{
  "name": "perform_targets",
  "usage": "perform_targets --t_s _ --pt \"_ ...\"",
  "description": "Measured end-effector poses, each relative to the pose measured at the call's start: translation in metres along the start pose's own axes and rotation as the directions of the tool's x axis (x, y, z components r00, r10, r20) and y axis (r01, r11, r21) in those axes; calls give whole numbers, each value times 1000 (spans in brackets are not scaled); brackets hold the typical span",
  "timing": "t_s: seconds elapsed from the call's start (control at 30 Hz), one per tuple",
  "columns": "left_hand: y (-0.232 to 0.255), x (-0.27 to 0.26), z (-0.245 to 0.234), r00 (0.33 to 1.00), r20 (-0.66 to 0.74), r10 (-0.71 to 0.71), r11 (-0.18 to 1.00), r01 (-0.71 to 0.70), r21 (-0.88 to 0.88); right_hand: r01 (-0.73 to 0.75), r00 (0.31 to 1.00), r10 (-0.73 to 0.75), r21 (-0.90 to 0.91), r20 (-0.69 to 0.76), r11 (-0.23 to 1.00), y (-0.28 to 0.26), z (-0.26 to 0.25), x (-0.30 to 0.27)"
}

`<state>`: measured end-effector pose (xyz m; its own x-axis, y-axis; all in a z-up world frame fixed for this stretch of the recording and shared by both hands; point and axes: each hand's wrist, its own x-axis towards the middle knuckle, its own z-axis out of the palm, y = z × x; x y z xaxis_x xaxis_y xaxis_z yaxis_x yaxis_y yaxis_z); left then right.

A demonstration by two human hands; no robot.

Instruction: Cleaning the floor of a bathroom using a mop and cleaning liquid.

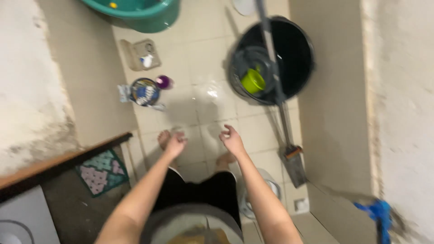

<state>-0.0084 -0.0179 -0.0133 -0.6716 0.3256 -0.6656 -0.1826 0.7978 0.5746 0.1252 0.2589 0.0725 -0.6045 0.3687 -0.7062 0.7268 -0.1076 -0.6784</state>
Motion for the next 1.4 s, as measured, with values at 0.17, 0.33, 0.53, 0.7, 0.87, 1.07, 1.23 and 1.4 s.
perform_targets --t_s 0.17,0.33,0.53,0.7,0.87,1.07,1.23,1.4 --pt "-35 32 -45 984 47 -169 972 175 -160 88 996 -78 -254 50 963 -37 97 64" --pt "-37 120 -94 987 -70 -144 971 127 -201 74 995 -52 -271 87 960 -65 180 158" --pt "-65 257 -104 981 -175 -80 983 49 -175 71 996 -53 -298 71 952 -40 242 247" --pt "-71 324 -91 971 -230 57 996 -40 80 -31 994 60 -287 93 957 -3 245 233" --pt "-74 344 -87 969 -172 178 982 -164 96 -130 986 149 -231 69 964 65 231 194" --pt "-57 343 -98 943 -183 277 952 -244 184 -254 966 257 -184 -9 950 119 209 180" --pt "-20 320 -91 946 43 323 882 -317 349 -179 980 168 -111 -103 978 122 189 188" --pt "56 249 -71 898 243 368 829 -435 353 16 985 -42 -148 -170 989 77 147 194"
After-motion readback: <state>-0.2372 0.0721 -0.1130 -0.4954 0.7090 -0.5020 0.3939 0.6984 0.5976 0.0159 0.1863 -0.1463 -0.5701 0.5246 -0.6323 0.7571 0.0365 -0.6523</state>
